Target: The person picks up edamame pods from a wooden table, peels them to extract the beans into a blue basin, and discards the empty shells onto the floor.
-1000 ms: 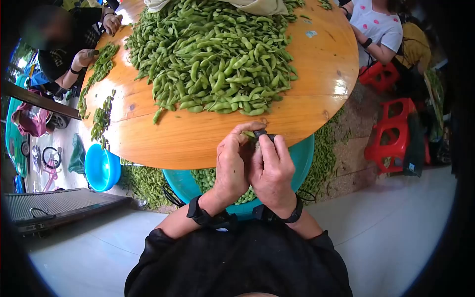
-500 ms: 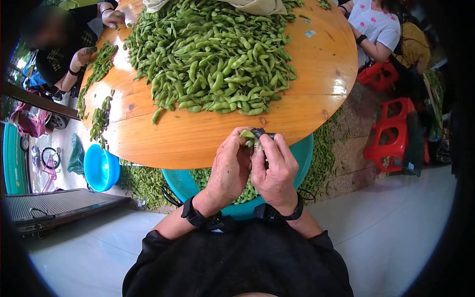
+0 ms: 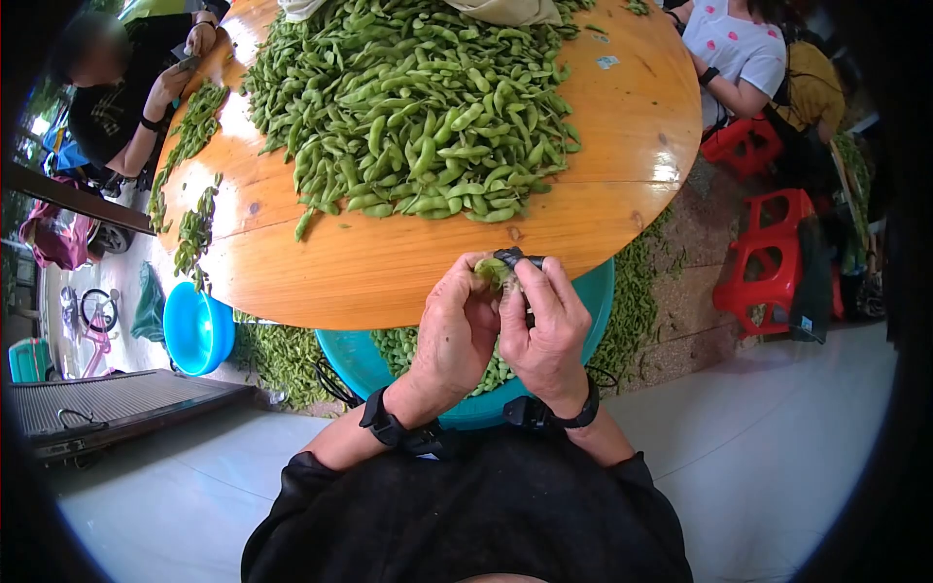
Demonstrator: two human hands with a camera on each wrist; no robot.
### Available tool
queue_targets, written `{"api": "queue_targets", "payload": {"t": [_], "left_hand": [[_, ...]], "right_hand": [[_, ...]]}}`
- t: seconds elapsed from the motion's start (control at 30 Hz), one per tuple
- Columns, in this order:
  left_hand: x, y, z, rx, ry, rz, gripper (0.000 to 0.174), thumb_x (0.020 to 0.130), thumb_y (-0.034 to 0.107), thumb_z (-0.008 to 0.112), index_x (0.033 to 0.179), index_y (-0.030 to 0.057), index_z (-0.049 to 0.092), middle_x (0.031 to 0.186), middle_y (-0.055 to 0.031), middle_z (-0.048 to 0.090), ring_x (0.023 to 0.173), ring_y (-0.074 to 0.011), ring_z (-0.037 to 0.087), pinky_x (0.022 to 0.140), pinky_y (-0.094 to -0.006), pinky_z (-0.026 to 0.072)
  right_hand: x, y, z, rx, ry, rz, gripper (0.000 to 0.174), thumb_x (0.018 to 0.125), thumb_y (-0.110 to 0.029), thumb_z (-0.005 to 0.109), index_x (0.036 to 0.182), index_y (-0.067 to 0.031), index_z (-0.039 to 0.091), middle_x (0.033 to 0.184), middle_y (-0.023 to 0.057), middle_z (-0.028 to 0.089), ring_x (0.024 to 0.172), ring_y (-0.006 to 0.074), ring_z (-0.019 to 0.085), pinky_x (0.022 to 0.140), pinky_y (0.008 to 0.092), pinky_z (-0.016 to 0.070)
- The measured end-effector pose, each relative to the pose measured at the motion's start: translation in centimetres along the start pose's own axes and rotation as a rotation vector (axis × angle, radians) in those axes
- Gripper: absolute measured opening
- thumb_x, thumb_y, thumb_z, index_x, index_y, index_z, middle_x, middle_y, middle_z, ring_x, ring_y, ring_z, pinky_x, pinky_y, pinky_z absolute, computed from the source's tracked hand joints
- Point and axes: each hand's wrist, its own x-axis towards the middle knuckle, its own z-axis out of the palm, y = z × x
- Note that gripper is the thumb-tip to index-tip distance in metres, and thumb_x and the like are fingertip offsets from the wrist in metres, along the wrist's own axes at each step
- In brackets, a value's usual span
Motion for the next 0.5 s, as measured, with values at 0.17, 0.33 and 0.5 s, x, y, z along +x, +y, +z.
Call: {"api": "queue_targets", "payload": {"t": [0.17,0.33,0.5], "left_hand": [[0.2,-0.2,-1.0,0.051,-0.025,0.012,0.026,0.097,0.013,0.045,0.117,0.0007,0.057,0.097,-0.0033,0.060,0.083,-0.0112,0.056,0.075,-0.0275,0.0509],[-0.1,0.0,0.0,-0.055,-0.019,0.013,0.027,0.096,0.011,0.046,0.118,0.0002,0.056,0.104,-0.0055,0.061,0.093,-0.0140,0.058,0.085,-0.0293,0.0495],[0.1,0.2,-0.4,-0.135,-0.078,-0.017,0.032,0.092,0.006,0.047,0.121,-0.0022,0.056,0.097,-0.0047,0.061,0.084,-0.0112,0.055,0.074,-0.0257,0.0488]], "right_hand": [[0.0,0.0,-0.3,0.024,-0.014,0.031,0.025,0.082,0.005,0.060,0.108,0.0047,0.062,0.090,0.0163,0.058,0.073,0.0319,0.062,0.062,0.0363,0.0509],[0.3,0.3,-0.2,0.066,0.030,0.005,0.022,0.083,0.004,0.061,0.105,0.0050,0.063,0.087,0.0157,0.058,0.069,0.0303,0.061,0.059,0.0355,0.0499],[0.5,0.9,-0.7,0.372,-0.024,0.286,0.017,0.088,-0.001,0.061,0.104,0.0050,0.065,0.080,0.0102,0.058,0.063,0.0183,0.058,0.053,0.0286,0.0433]]}}
